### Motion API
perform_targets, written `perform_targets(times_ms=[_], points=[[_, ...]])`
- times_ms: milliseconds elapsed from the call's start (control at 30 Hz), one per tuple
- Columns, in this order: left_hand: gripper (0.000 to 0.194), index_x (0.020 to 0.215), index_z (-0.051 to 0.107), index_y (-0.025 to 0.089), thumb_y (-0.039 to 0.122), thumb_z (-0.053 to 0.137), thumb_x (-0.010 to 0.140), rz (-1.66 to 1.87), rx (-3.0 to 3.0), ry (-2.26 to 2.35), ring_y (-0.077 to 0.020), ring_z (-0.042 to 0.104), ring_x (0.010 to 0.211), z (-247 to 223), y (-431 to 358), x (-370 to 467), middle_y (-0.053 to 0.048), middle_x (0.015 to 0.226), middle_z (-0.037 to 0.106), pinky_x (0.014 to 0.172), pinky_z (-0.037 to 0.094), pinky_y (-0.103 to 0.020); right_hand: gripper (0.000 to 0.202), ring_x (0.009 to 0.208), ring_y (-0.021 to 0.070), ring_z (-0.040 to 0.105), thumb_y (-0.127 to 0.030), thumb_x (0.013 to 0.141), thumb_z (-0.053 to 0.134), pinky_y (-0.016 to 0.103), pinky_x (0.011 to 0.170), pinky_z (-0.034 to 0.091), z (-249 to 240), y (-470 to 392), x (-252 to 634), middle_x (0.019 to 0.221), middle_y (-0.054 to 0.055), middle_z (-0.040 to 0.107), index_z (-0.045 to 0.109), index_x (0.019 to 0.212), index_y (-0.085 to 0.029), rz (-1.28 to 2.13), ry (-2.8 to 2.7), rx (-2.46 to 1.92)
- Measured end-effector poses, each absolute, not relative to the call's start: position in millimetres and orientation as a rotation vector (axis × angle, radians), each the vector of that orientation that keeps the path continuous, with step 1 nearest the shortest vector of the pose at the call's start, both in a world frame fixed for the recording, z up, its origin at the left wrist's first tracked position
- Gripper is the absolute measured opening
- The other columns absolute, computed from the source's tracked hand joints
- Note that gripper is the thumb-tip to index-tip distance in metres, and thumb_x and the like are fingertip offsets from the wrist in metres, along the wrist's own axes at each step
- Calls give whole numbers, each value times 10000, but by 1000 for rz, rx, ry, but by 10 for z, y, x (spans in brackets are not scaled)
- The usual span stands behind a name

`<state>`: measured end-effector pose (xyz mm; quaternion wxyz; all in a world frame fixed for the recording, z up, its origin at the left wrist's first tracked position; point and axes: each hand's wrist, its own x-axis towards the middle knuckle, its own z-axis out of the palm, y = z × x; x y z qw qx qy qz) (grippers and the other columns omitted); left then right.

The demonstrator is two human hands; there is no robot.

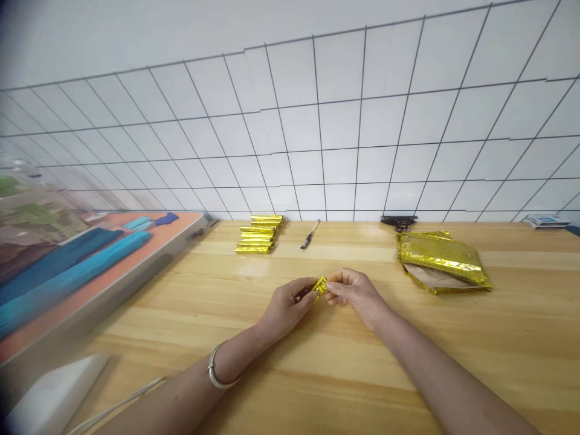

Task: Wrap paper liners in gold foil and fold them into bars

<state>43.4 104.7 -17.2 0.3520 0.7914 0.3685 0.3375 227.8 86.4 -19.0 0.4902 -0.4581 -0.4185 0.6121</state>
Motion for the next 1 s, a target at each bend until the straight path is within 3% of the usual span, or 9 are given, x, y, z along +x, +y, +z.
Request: perform_targets(times_ms=[300,500,767,1000], points=[[365,1243,464,218,238,423,881,838,2380,993,-164,593,880,-219,1038,403,-64,1014,614,773,472,-266,272,610,124,593,-356,626,745,269,594,467,-187,858,2256,665,18,642,595,730,-154,1424,-1007,-1143],[538,1307,379,227,284,550,800,752,2478,991,-200,598,929,-243,1038,391,-80,1149,566,795,491,-303,264,617,123,584,-359,647,730,271,596,466,-204,854,2241,669,12,625,587,733,-156,1383,-991,-1134],[497,1310,389,224,208,480,821,727,2487,1005,-172,615,842,-187,1060,369,-72,1035,616,726,496,-269,399,664,134,599,-318,645,737,285,607,477,-192,862,2270,825,29,643,582,991,-195,1429,-1108,-1055],[442,1301,411,240,235,445,861,749,2483,952,-170,610,885,-196,1062,363,-68,1047,615,765,493,-272,335,672,127,591,-321,689,704,283,611,481,-237,866,2290,872,37,635,597,979,-191,1416,-1190,-1052]])
